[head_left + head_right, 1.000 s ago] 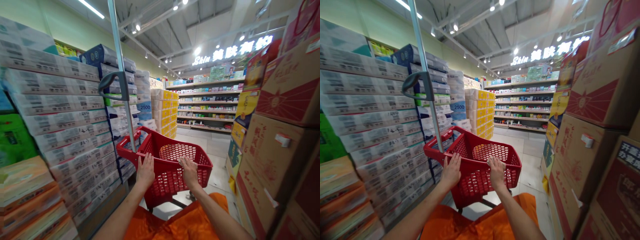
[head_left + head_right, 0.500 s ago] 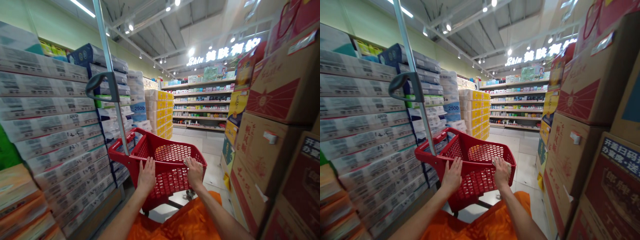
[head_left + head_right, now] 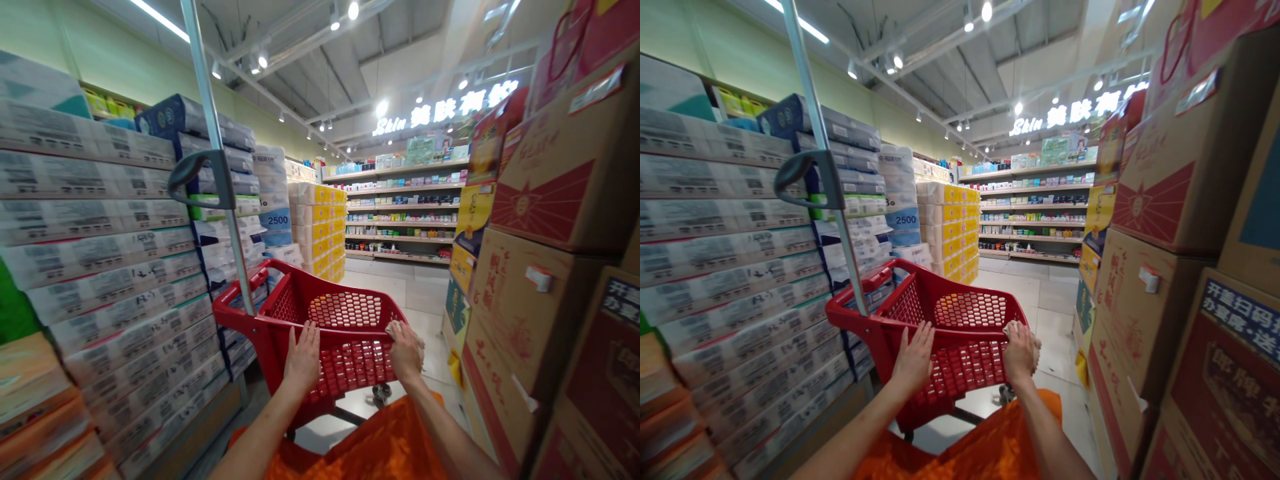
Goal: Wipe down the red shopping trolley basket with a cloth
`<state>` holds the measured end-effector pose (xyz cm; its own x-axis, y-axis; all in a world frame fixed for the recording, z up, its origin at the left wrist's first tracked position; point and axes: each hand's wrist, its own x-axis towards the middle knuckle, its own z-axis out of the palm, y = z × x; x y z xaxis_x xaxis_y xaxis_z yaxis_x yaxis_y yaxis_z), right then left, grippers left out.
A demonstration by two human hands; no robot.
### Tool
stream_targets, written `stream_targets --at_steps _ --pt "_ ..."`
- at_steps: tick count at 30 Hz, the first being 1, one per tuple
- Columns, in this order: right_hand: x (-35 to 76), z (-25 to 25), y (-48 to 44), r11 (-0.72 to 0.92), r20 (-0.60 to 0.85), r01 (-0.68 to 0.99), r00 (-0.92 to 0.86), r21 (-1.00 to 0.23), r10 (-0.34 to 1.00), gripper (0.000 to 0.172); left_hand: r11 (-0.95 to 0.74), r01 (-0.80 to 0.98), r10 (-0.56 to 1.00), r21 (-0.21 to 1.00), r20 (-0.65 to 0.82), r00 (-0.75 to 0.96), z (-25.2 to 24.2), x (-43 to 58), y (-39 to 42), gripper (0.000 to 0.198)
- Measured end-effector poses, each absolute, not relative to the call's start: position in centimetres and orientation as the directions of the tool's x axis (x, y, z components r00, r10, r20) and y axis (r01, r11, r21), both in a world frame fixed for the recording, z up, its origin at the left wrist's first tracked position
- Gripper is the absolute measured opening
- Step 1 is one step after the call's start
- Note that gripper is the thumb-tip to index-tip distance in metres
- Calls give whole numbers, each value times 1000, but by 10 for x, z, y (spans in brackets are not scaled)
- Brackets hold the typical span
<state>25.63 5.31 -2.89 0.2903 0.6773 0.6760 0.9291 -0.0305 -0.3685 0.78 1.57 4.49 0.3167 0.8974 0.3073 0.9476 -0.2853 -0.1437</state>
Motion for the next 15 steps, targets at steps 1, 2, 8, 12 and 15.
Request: stream_targets --at_steps 1,2,8,12,15 --pt "247 -29 53 14 684 933 253 -358 685 50 -295 945 895 -141 305 324 45 9 16 64" --pt "235 -29 53 79 699 936 197 -342 688 51 -301 943 893 -140 305 330 45 9 17 64" --pt "202 -35 55 341 748 895 -12 -288 663 58 -249 959 836 -134 470 283 56 -19 14 58" --pt "222 -35 59 284 715 906 28 -313 698 56 -45 997 696 -69 713 81 73 -68 13 55" --pt "234 -32 67 270 693 911 25 -313 721 56 41 999 702 -23 712 -12 87 -104 18 56"
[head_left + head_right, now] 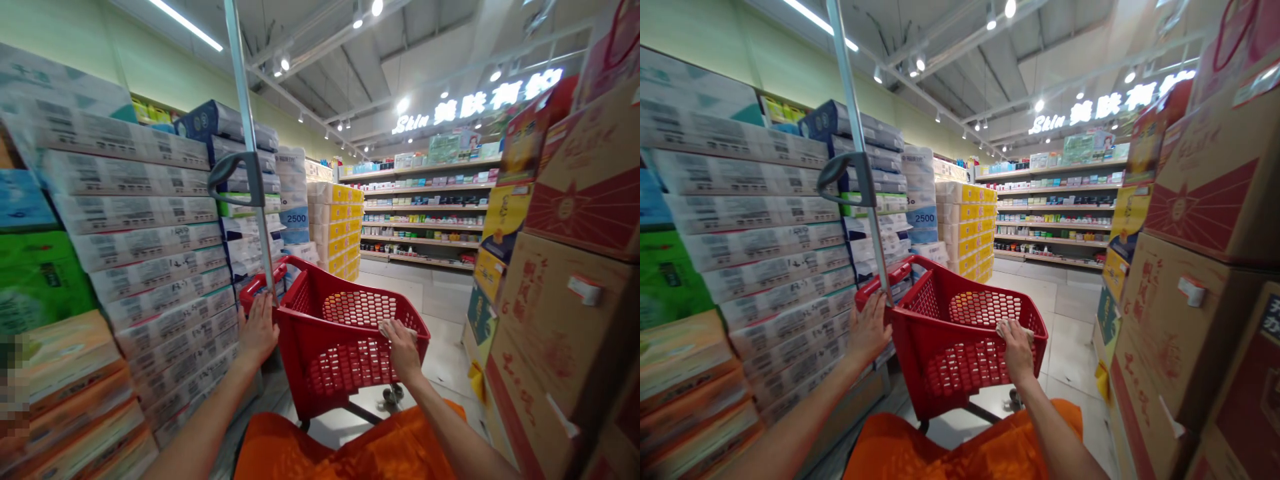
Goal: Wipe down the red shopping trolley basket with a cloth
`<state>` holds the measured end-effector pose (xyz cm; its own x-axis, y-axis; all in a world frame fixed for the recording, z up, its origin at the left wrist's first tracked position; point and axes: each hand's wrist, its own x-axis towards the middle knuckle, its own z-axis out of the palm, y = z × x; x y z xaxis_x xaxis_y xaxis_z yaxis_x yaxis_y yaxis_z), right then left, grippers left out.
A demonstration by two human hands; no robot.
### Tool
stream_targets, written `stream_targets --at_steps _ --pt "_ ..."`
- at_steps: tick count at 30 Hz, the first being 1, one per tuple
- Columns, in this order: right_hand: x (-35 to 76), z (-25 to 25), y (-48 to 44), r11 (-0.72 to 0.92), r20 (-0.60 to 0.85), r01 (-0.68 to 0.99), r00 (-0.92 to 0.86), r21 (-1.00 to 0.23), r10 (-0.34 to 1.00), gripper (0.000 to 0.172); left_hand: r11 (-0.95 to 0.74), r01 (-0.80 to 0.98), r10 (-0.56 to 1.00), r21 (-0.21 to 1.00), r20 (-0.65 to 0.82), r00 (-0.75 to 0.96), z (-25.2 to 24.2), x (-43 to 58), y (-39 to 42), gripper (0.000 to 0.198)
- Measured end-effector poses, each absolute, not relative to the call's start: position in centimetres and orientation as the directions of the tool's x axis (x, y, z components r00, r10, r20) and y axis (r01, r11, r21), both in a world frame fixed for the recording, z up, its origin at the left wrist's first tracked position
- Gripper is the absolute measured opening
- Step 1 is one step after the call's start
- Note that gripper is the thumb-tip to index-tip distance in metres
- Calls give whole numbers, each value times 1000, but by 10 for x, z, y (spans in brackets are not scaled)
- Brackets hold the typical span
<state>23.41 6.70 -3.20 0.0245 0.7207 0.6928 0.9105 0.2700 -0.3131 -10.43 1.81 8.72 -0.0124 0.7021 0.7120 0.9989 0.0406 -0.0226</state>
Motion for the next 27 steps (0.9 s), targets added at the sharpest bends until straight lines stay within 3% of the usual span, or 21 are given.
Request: stream_targets --at_steps 6,10,13,17,21,27 --pt "231 -14 92 131 620 926 128 -355 774 46 -22 997 807 -79 588 64 112 -124 27 41" --pt "164 6 99 350 677 855 1 -382 736 43 -15 995 817 -99 573 69 119 -101 22 33" --pt "92 25 87 554 768 734 -69 -393 636 49 -40 994 776 -97 624 92 115 -81 9 33" --pt "50 43 66 684 859 641 -74 -348 507 49 -131 985 731 -113 661 173 114 -65 -9 26" --pt "80 40 69 758 899 579 -93 -300 427 43 -220 974 765 -57 610 208 127 -73 -12 31" --pt "118 33 79 659 834 607 12 -444 551 39 -238 970 820 48 544 175 134 -87 -2 29"
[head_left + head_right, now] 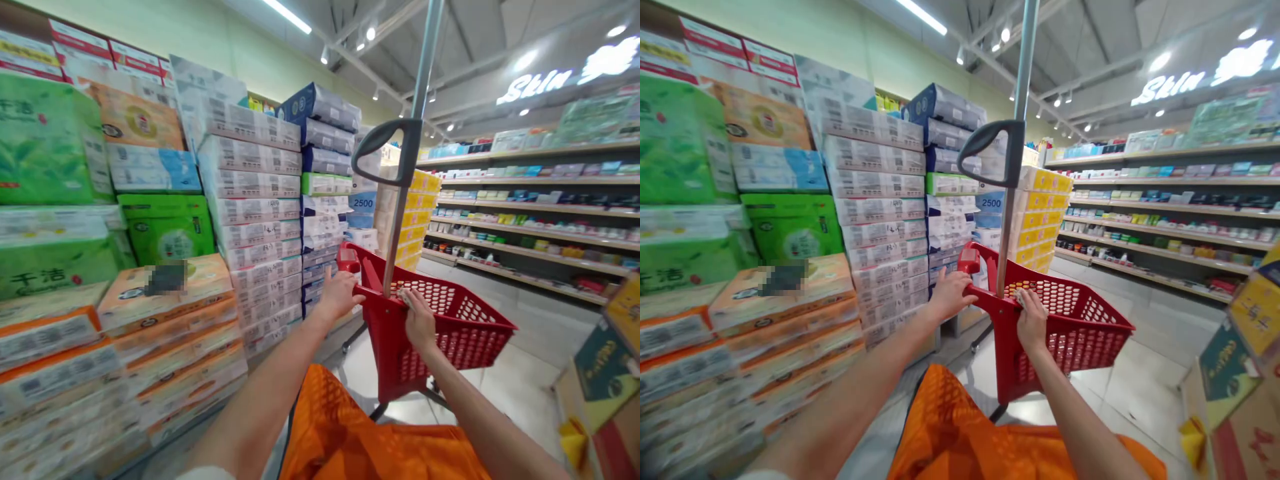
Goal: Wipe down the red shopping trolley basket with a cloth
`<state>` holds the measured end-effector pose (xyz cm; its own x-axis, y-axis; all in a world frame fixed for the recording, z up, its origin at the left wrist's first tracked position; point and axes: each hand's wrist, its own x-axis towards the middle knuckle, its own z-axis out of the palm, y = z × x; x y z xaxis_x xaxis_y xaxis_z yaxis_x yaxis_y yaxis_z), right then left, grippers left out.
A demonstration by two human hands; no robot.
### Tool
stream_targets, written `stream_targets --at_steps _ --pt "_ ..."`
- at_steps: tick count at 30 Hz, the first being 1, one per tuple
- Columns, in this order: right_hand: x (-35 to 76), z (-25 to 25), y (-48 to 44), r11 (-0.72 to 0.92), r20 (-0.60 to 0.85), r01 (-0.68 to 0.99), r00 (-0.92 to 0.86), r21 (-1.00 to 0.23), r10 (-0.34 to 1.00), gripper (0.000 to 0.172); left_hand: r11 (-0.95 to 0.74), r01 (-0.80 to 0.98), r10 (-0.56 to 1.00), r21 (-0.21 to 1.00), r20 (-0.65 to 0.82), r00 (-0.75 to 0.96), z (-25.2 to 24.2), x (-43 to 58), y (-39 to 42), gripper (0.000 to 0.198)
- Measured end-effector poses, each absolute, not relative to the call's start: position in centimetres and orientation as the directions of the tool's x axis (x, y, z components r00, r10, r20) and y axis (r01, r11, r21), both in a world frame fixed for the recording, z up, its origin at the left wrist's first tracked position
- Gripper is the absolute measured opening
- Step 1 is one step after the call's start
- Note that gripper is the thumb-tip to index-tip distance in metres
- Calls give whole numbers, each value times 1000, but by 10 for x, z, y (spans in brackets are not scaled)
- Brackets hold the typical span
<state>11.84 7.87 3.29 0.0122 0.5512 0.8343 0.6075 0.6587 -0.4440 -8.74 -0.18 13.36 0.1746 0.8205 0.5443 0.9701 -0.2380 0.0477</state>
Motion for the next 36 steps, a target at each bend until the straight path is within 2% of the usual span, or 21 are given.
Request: stream_targets --at_steps 3,10,15,20,24,27,29,33,36 --pt "109 37 58 646 826 592 59 -481 561 40 -233 971 776 53 612 153 128 -79 -5 29" --pt "86 42 10 743 865 477 79 -470 496 40 -211 977 727 32 673 135 124 -56 -20 27" --pt "94 49 -11 813 875 384 -28 -437 484 38 -173 985 740 13 661 122 125 -29 -30 23" --pt "125 75 -6 708 756 312 56 -634 652 32 -224 974 758 35 634 152 126 -3 -37 28" --pt "154 89 7 645 697 332 55 -688 715 29 -367 925 758 101 608 235 131 -16 -28 51" --pt "158 98 10 647 713 375 54 -664 699 31 -282 942 837 180 526 150 132 -31 -13 59" --pt "152 106 8 668 741 437 -4 -602 671 33 -244 952 864 183 488 128 130 -32 -7 60" --pt "149 122 6 649 752 612 -130 -452 646 36 -289 946 823 144 543 168 128 -25 -7 58" --pt "168 127 15 614 724 660 -152 -432 673 31 -312 940 826 141 530 194 130 -29 -7 53"
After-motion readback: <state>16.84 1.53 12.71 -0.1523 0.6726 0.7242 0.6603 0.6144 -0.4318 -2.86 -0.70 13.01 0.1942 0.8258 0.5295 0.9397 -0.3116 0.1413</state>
